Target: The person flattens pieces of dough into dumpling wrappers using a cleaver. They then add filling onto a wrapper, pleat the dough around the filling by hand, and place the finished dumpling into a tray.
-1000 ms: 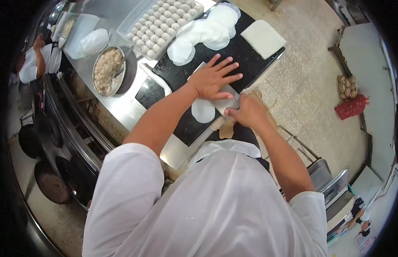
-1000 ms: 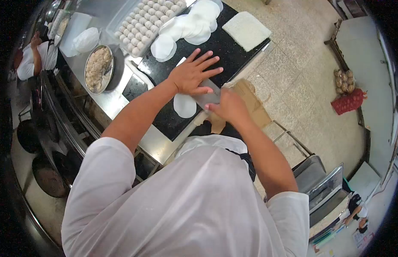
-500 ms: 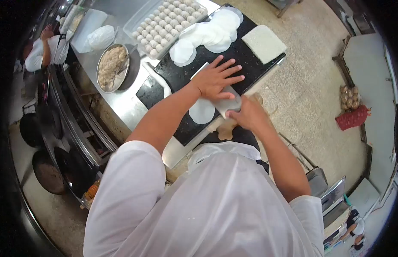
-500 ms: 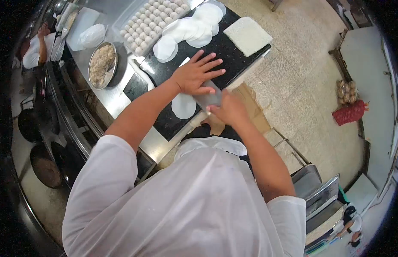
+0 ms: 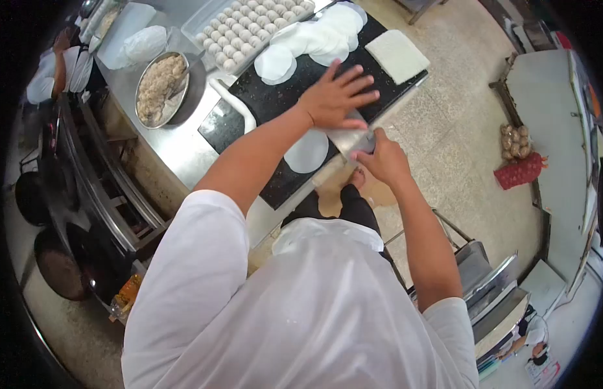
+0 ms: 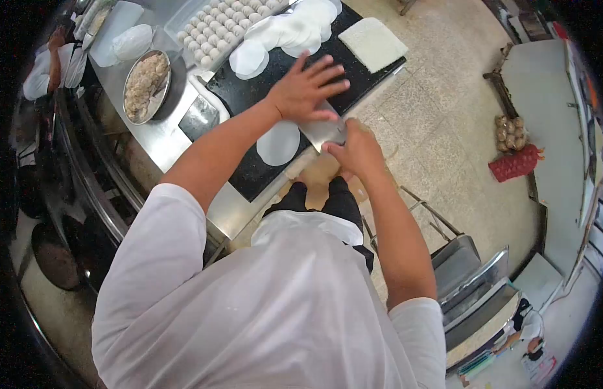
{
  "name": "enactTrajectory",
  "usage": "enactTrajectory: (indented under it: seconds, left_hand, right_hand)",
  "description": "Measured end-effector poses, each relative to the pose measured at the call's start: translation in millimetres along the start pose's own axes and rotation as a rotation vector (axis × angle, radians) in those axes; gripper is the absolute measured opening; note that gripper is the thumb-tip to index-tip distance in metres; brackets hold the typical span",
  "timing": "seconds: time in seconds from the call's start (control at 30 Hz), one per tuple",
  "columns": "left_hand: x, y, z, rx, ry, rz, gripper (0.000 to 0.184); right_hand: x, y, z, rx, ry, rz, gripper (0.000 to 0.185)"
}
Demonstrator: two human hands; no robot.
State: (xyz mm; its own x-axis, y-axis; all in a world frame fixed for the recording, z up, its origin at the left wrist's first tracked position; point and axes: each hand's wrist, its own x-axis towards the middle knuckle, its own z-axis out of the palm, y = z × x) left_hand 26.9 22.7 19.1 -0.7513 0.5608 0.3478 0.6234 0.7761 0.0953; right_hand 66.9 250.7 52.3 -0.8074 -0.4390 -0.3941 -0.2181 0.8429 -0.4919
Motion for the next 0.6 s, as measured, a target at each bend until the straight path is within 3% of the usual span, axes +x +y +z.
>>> enactTrajectory:
  seconds: [0.03, 0.1, 0.17, 0.23, 0.33, 0.4, 0.43, 0.5, 0.6]
  left_hand:
    - [4.2, -2.8, -5.1, -0.009, 0.015, 0.005, 0.071]
    - [-0.4, -0.2, -17.8, -0.13, 0.049, -0.4, 0.071]
    - [-18.9, 10.6, -42.8, -0.145, 0.061, -0.507, 0.064]
    - [-50.2, 17.9, -57.8, -0.531, -0.535, -0.738, 0.052]
    - [-97.9, 41.3, -66.6, -0.741, -0.486, -0.72, 0.042]
    - [-115.0, 49.2, -68.2, -0.69, -0.211, -0.959, 0.038]
    - [-120.1, 52.6, -65.5, -0.694, -0.202, -0.952, 0.038]
    - [-126.3, 59.3, -62.1, -0.766, 0.049, -1.044, 0.033]
    - [-123.0, 69.3, -63.9, -0.732, 0.12, -1.049, 0.032]
  right_hand:
    - [-5.1, -3.5, 3.3, -0.013, 0.007, 0.011, 0.068]
    - [-23.0, -11.9, 20.8, 0.117, 0.114, 0.122, 0.064]
    - [-66.2, -8.6, 51.9, 0.143, 0.07, 0.125, 0.062]
    - [-117.1, -10.7, 68.7, 0.209, 0.01, 0.086, 0.061]
    - [-170.9, -7.5, 63.6, 0.099, -0.165, 0.198, 0.056]
    - [-174.0, 0.3, 51.7, 0.082, -0.12, 0.19, 0.053]
    - [-176.0, 0.4, 45.6, 0.079, -0.094, 0.185, 0.049]
    - [-151.1, -0.9, 26.9, 0.086, -0.033, 0.162, 0.044]
    - [-81.0, -2.3, 12.1, -0.019, 0.06, 0.051, 0.036]
